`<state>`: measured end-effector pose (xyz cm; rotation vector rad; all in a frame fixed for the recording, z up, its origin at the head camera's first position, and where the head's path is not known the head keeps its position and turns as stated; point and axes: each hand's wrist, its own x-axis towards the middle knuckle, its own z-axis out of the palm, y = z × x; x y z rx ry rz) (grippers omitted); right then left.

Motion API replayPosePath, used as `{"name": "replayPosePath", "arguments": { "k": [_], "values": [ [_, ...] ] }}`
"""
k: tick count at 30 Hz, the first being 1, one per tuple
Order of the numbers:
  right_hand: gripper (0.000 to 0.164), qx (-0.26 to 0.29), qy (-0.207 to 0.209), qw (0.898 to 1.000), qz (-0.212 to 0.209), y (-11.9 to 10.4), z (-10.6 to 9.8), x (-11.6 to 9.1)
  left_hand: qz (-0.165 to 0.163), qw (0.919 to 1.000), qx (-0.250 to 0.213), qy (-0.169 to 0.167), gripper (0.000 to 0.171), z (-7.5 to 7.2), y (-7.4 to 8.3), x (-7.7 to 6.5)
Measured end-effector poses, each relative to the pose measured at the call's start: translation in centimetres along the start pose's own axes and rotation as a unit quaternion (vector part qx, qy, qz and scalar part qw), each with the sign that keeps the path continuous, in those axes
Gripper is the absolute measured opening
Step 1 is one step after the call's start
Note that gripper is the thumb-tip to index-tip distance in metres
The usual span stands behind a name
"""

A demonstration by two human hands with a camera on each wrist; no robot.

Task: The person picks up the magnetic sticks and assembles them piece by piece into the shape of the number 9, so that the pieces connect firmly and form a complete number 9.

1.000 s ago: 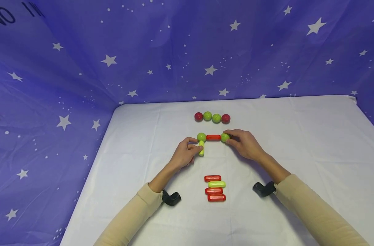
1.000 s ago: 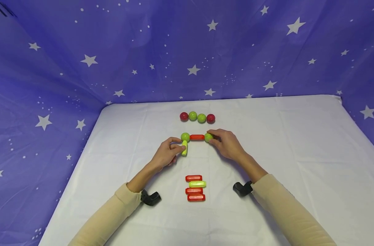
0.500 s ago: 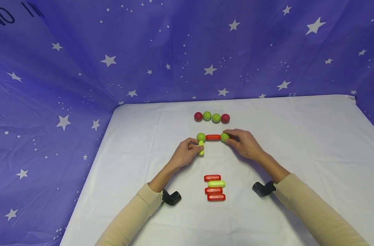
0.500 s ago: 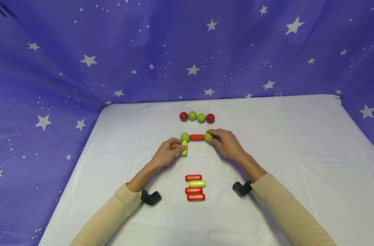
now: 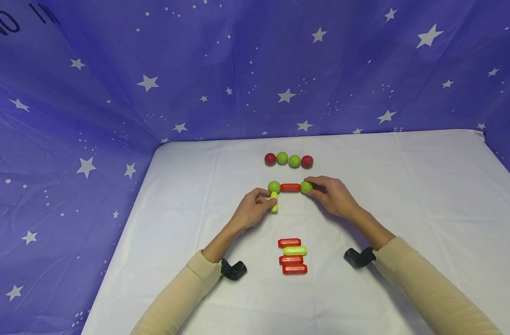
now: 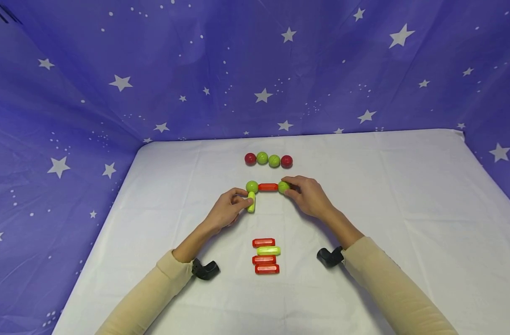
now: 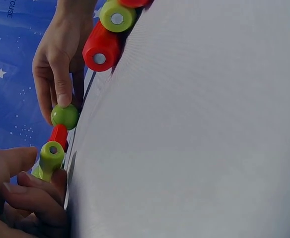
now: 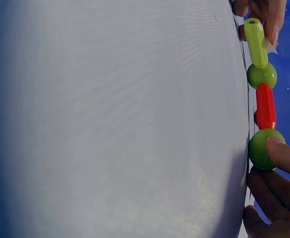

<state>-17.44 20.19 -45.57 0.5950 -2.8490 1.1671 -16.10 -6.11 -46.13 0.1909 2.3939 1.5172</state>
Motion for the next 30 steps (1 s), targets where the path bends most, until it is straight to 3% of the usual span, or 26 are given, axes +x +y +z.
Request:
{"name": "replayPosePath", "arguments": {
  "k": [21,30],
  "values": [
    [0.037,-0.002,-0.001,1.000,0.003,0.14,0.00,-0.05,0.000,0.9999,0.006,0.013,0.033,-0.11,-0.13,-0.18],
    [0.037,0.001,0.000,1.000,0.004,0.13,0.05,-0.01,-0.003,0.9994,-0.033,0.006,0.032,-0.37,-0.15,-0.12]
  ]
}}
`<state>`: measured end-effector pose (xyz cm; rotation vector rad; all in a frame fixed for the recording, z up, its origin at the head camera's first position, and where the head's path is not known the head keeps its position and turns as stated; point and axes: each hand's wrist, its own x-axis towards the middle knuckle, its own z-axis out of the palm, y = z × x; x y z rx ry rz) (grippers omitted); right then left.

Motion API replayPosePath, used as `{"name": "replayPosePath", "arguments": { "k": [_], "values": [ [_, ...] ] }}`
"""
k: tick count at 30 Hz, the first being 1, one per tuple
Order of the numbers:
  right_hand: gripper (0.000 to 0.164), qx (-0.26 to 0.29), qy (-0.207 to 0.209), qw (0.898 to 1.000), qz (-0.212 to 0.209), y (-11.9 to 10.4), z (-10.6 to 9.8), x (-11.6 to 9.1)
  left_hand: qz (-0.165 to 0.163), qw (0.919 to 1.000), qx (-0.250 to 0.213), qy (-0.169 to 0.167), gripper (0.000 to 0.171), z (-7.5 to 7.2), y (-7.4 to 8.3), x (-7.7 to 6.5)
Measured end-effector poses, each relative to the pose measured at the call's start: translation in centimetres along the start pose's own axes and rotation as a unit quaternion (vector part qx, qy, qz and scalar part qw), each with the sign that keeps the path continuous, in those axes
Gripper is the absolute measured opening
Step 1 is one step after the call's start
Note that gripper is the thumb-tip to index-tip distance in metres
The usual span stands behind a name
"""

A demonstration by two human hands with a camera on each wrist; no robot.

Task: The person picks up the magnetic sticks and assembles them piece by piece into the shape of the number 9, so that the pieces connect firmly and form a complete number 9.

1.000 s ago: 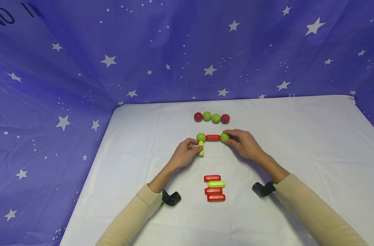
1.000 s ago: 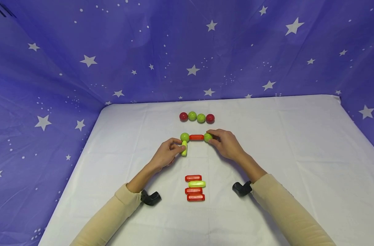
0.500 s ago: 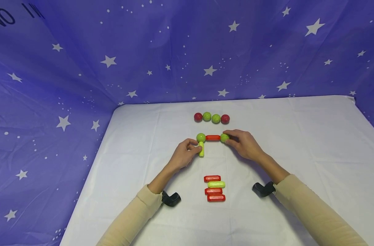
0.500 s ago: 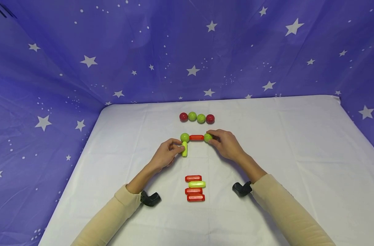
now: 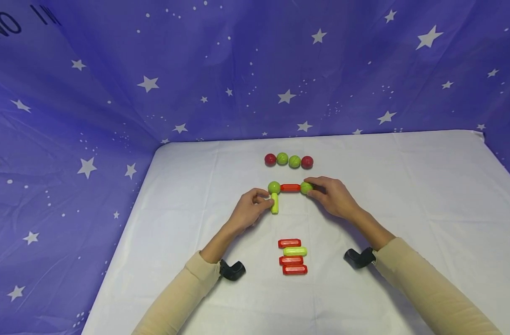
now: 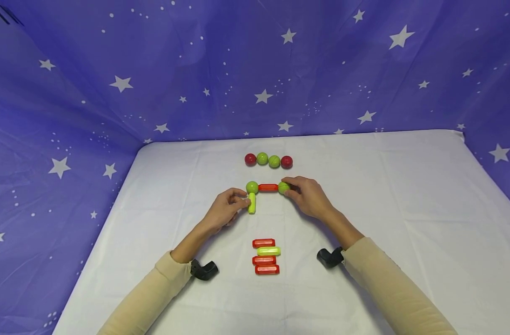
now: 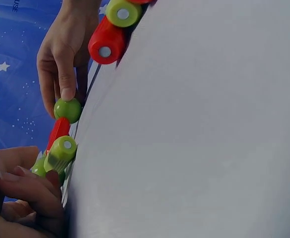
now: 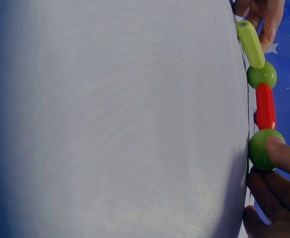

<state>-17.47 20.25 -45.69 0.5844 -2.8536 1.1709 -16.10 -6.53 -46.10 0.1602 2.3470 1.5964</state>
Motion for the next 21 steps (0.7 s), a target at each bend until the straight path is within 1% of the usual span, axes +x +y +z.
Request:
{"name": "replayPosePath", "arguments": {
  "k": [3,8,14,17,21],
  "values": [
    [0.037,0.002,0.000,1.000,0.000,0.0,0.0,0.0,0.002,0.9999,-0.014,0.003,0.031,-0.1,0.1,0.2],
    [0.037,0.004,-0.001,1.000,-0.002,0.0,0.0,0.0,0.005,0.9987,-0.045,0.025,0.031,-0.5,0.3,1.0],
    [0.037,0.003,0.001,1.000,0.003,0.0,-0.1,0.0,0.019,0.9946,-0.080,0.064,0.033,-1.4,0.5,3.0],
    [0.038,0.006,0.001,1.000,0.004,-0.1,0.0,0.0,0.021,0.9923,-0.089,0.083,0.033,-1.7,0.4,4.0],
    [0.038,0.009,0.000,1.000,0.003,-0.1,0.0,-0.1,0.018,0.9918,-0.088,0.092,0.032,-1.9,0.2,4.8]
  ]
}}
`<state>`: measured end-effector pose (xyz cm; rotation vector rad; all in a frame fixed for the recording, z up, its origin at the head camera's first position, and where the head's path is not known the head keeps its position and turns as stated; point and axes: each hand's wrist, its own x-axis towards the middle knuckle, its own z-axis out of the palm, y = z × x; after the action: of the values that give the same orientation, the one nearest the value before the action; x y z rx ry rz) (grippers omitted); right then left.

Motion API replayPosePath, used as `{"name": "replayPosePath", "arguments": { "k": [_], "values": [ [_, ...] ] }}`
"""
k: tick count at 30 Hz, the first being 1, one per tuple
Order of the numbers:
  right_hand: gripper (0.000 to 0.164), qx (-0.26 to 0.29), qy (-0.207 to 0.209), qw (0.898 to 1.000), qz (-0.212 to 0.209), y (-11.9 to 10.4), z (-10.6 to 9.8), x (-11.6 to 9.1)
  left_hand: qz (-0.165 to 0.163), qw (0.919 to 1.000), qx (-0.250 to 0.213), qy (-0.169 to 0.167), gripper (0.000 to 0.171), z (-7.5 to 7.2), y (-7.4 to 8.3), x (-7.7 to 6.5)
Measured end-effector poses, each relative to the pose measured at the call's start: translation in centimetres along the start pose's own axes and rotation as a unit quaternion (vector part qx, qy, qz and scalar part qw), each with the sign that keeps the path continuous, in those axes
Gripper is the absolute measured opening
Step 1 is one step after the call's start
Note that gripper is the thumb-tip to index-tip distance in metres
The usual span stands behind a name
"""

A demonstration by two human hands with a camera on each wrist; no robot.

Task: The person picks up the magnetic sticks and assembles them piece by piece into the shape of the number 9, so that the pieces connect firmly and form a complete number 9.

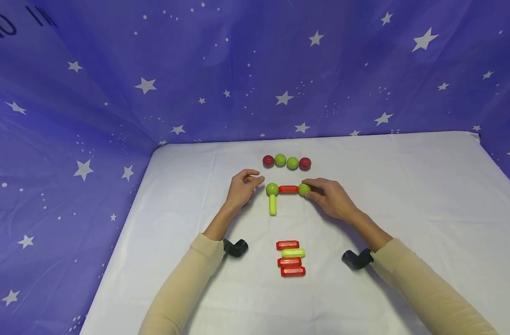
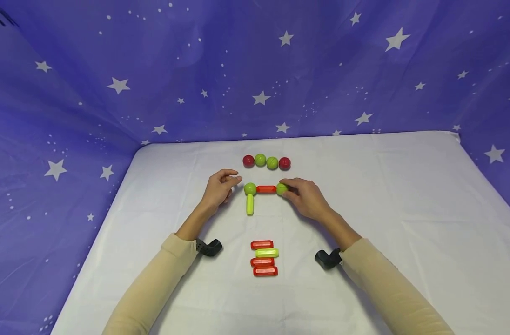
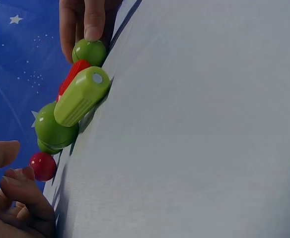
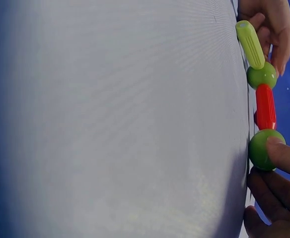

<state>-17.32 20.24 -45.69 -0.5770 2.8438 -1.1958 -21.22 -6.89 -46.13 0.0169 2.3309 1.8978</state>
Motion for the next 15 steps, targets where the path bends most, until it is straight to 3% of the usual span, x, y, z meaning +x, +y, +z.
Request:
{"name": "replayPosePath", "arguments": {
  "k": [15],
  "values": [
    [0.038,-0.006,-0.002,1.000,0.003,0.2,0.1,0.0,0.007,0.9998,0.018,0.008,0.041,0.2,0.4,1.5]
  ]
}}
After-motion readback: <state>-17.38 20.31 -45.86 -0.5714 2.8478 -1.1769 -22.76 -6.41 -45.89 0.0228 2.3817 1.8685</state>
